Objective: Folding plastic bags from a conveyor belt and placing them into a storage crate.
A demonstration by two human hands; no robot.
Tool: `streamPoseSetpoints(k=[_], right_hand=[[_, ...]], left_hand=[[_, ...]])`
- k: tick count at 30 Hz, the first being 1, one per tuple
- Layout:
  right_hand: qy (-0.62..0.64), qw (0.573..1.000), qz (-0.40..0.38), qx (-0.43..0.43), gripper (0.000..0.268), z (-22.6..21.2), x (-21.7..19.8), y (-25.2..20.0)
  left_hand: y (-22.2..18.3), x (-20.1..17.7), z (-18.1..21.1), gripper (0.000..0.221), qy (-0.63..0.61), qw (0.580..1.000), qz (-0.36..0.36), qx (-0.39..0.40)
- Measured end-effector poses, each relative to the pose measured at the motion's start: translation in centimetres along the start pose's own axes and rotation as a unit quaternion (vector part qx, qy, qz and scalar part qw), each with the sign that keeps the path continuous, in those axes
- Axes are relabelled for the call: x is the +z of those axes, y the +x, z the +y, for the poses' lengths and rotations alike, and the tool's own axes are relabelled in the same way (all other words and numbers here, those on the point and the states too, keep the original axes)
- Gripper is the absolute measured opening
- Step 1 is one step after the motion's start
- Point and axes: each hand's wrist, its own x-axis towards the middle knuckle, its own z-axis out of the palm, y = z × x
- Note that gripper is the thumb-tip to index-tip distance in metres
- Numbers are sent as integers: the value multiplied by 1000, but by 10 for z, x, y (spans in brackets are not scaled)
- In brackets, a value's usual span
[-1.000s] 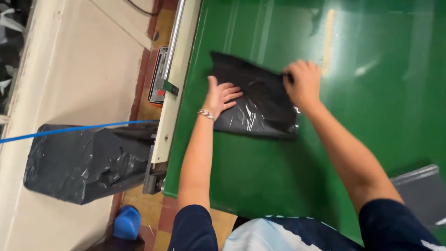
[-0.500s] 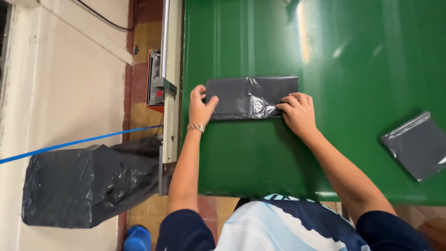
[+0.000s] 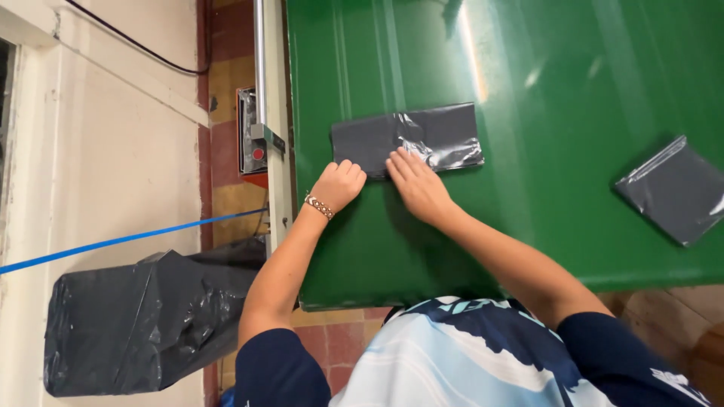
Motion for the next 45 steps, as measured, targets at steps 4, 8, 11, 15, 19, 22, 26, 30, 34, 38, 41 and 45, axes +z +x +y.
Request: streamPoseSetpoints(k=[4, 8, 11, 15, 19, 22, 26, 30, 34, 38, 41, 45], right_hand=[[8, 1000, 15, 3, 47, 1, 18, 6], [-19, 1000, 23, 10, 33, 22, 49, 1], [-10, 999, 32, 4, 20, 33, 75, -11], [5, 998, 58, 1, 18, 34, 89, -16], [80, 997, 11, -5, 58, 6, 33, 3], [130, 991, -18, -11, 79, -4, 29, -11], [179, 984, -11, -14, 59, -20, 34, -63], [361, 930, -59, 35, 40, -27, -49, -78], [551, 816, -36, 170, 44, -13, -32, -121], [639, 586, 17, 498, 13, 3, -39, -99], [692, 433, 41, 577, 23, 16, -35, -88], [726, 312, 12, 612, 28, 46, 15, -117]], left_hand=[[12, -8, -3, 22, 1, 1000, -1, 10], [26, -36, 1, 21, 7, 999, 46, 7], [16, -21, 10, 17, -2, 998, 64, 17], [4, -6, 14, 16, -17, 998, 61, 9], [9, -7, 20, 20, -20, 999, 38, 9], [19, -18, 38, 18, -69, 998, 4, 14], [41, -64, 73, 7, -286, 940, -186, -19], [86, -89, 60, 33, -579, 751, -300, -105], [68, -16, 42, 34, -740, 555, -301, -231], [41, 58, 44, 79, -704, 405, -417, -408], [35, 63, 61, 52, -610, 573, -335, -431], [72, 17, 72, 39, -333, 832, -283, -342]])
